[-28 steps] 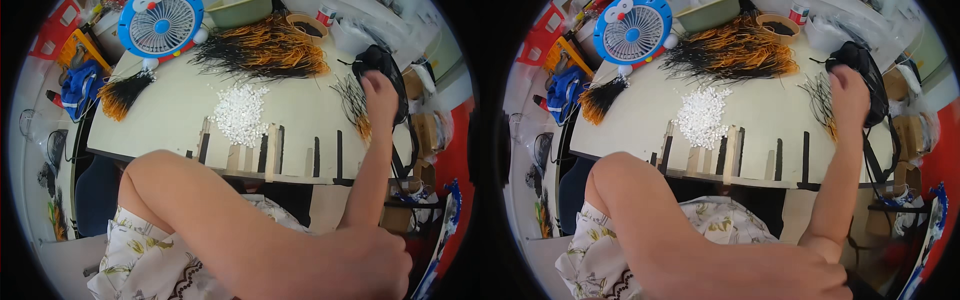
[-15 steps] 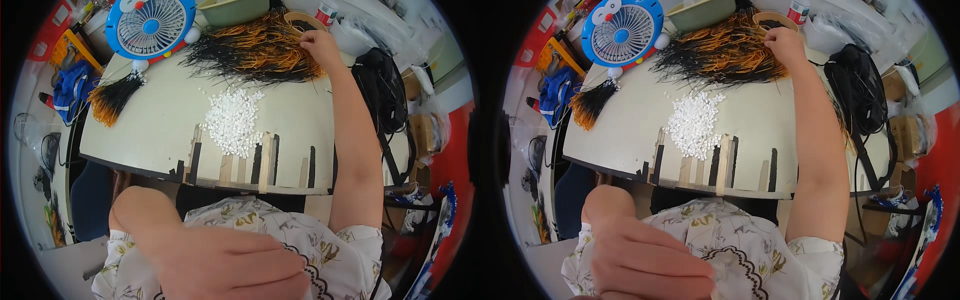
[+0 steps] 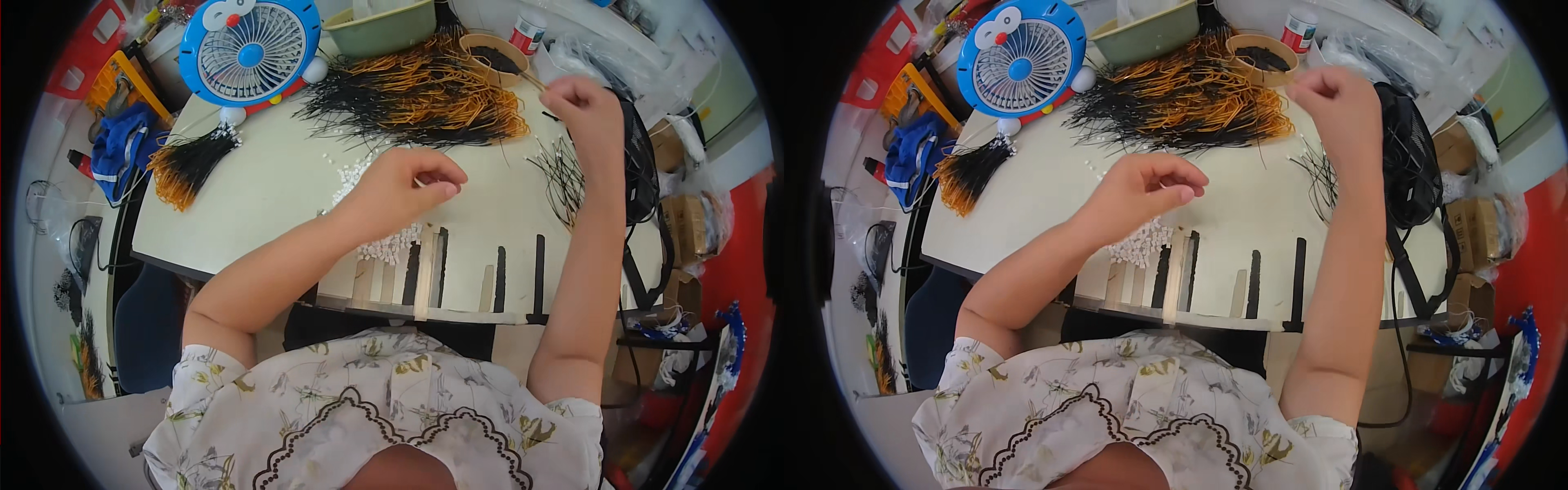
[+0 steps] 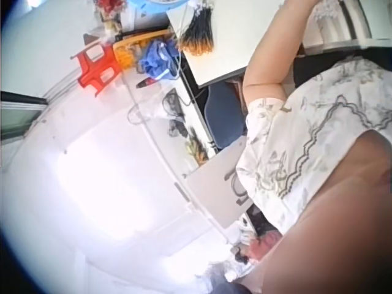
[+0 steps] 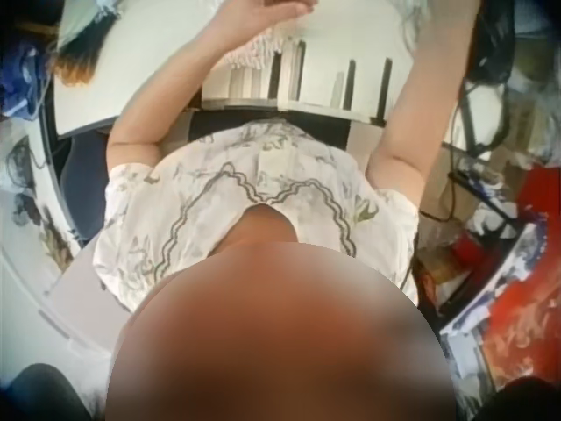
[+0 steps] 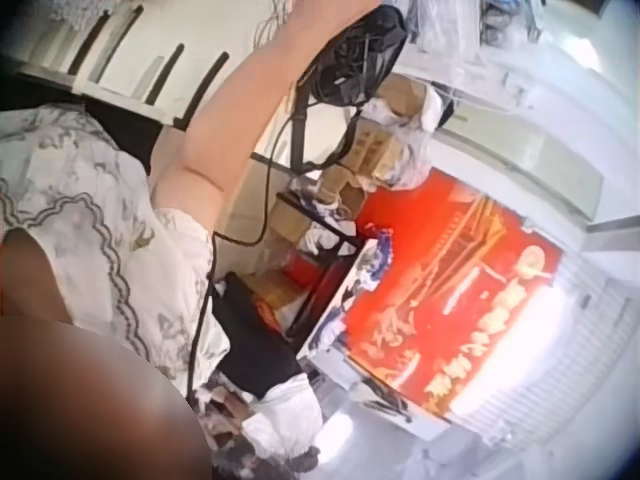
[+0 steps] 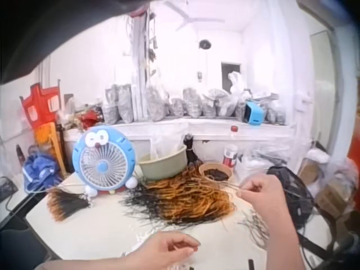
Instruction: The person assembles small white plastic caps onto the ends of yellow and black wire stems by hand at a workshop table.
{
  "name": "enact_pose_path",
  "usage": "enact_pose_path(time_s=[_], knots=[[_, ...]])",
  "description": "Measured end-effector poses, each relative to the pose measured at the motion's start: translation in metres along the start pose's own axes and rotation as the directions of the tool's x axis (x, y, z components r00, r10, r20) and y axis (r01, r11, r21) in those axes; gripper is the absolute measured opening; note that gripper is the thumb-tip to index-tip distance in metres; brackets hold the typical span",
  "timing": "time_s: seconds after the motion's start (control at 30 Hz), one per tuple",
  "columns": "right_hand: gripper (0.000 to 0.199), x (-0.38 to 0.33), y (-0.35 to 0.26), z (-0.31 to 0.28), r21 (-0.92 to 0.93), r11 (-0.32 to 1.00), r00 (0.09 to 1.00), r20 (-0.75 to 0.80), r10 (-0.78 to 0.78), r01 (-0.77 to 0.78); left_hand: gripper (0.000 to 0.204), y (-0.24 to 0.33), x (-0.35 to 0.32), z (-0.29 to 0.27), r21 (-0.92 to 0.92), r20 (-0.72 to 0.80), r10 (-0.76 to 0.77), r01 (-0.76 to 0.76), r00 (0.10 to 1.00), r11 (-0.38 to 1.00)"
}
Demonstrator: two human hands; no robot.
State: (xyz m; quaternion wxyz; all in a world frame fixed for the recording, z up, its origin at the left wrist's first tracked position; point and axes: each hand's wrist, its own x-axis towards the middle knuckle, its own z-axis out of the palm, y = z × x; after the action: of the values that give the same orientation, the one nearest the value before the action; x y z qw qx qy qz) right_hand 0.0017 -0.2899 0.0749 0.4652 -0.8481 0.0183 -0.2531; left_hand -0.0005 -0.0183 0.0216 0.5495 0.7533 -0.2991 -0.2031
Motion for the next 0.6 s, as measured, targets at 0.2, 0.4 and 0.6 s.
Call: enact_pose_path(time_s=[0.2,0.4,0.6], knots=[[0.007,-0.114,0.003,-0.010,0.114,0.984,0.987,0.076,-0.144,0.135,0.046,-0.004,-0.019,-0.006,-0.745,0.086,-0.137,0.155,0.987,0.649],[0.009,-0.160,0.022,-0.010,0.090,0.993,0.991,0.110,-0.081,0.071,0.026,-0.016,-0.034,-0.011,-0.547,0.094,-0.212,0.228,0.973,0.806],[0.018,-0.166,0.020,0.002,-0.304,0.927,0.974,0.116,-0.194,0.220,0.015,-0.009,-0.043,0.011,-0.021,-0.115,-0.176,0.175,0.978,0.984]])
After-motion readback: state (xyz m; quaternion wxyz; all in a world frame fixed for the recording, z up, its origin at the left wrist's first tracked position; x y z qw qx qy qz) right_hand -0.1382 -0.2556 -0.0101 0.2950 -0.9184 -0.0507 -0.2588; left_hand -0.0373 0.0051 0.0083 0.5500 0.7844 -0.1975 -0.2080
